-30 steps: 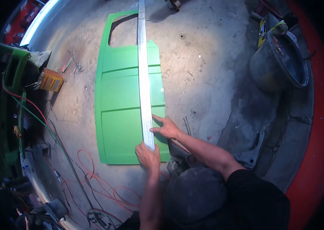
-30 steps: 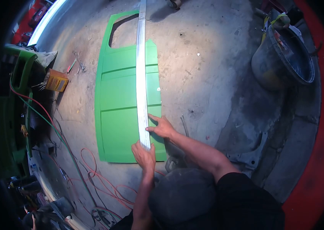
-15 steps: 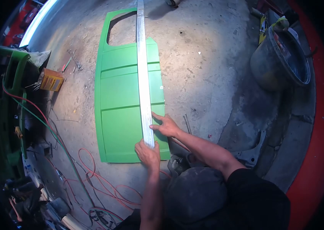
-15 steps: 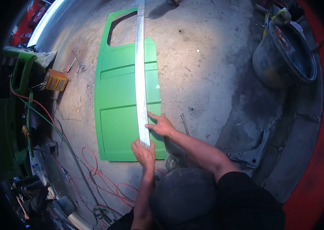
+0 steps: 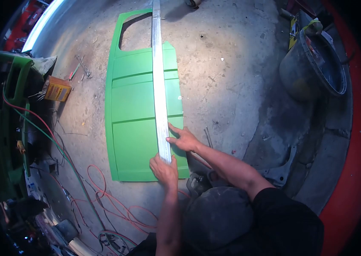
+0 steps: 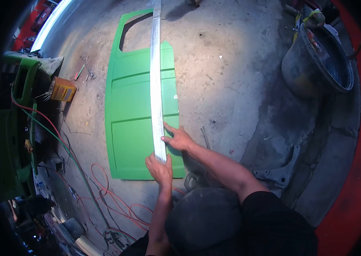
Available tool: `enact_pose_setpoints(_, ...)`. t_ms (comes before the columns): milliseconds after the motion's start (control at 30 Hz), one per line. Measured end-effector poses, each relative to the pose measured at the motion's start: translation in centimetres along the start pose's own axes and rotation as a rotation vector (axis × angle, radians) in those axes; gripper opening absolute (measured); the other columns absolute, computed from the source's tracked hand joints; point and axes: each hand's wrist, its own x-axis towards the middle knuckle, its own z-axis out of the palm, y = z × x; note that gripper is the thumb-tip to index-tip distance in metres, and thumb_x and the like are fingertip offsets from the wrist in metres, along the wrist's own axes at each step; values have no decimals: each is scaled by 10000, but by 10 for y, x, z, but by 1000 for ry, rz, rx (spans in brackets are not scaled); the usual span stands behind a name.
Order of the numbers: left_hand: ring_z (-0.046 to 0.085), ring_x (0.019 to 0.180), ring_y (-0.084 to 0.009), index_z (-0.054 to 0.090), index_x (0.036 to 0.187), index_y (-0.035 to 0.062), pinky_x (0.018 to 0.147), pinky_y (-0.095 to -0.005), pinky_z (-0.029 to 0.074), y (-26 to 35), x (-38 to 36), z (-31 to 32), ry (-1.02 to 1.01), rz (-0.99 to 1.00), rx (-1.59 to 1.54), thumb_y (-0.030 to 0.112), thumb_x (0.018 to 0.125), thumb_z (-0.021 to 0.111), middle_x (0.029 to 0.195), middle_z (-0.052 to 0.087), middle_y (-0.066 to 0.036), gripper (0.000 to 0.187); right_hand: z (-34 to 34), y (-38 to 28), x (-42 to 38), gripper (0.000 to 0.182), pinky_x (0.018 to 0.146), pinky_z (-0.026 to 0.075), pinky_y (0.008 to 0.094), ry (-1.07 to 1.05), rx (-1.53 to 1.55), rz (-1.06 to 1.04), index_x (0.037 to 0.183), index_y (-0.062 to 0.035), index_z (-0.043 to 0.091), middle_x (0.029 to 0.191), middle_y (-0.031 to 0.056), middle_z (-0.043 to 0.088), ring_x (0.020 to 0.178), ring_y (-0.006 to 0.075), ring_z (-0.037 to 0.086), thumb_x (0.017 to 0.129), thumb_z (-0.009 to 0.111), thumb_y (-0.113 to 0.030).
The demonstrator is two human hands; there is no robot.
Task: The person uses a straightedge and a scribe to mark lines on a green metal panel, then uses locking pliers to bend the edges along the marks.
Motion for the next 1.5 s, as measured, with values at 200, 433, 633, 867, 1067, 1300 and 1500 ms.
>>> enact_pose_setpoints(200,499,1097,-408,544,1193,-32,964,-503,409,0,0,-1,0,12,-1,229,722,835,1092,525,-216,612,-3,-7,-3,804,1119,381,436,-34,-30,39,1562,-367,289,1325,399,441,1269,497,489,875,657,-562)
enact_pose_setpoints(433,507,1072,-402,548,1177,-30,943,-498,428,0,3,-2,18,34,13,218,724,837,1070,524,-210,592,-10,-18,-8,810,1134,365,445,-67,0,60,1570,-368,261,1371,431,411,1324,506,439,884,643,-567)
enact_pose_setpoints(633,511,1070,-402,547,1180,-29,941,-496,432,0,3,-2,12,30,16,227,720,838,1072,523,-207,602,-8,-16,-6,813,1144,358,450,-47,-37,47,1568,-375,259,1357,431,423,1324,508,441,880,642,-575)
enact_pose_setpoints(867,499,1096,-412,530,1221,-18,958,-508,412,-2,2,-1,-15,-1,-18,219,715,841,1110,521,-215,639,0,-2,1,802,1139,362,451,-25,-23,17,1563,-383,273,1348,432,429,1323,508,443,879,649,-567)
enact_pose_setpoints(1067,500,1091,-401,525,1245,-4,959,-504,412,-6,-2,1,-6,5,-6,238,710,854,1114,521,-209,673,-16,-31,-12,771,1178,321,424,-77,20,65,1558,-179,336,1448,337,432,1381,430,419,910,669,-433)
enact_pose_setpoints(1300,492,1097,-408,508,1299,6,982,-512,393,-19,-27,-11,-40,34,36,240,718,850,1139,524,-212,714,-13,-24,-9,808,1156,341,436,-31,-21,27,1562,-241,330,1405,356,472,1360,449,428,883,667,-521)
enact_pose_setpoints(1500,489,1107,-408,505,1310,1,989,-515,391,-23,-29,-7,-25,59,0,235,732,834,1147,522,-214,705,-17,-31,-15,793,1157,339,435,-37,-7,74,1550,-236,359,1392,357,480,1345,452,441,881,668,-527)
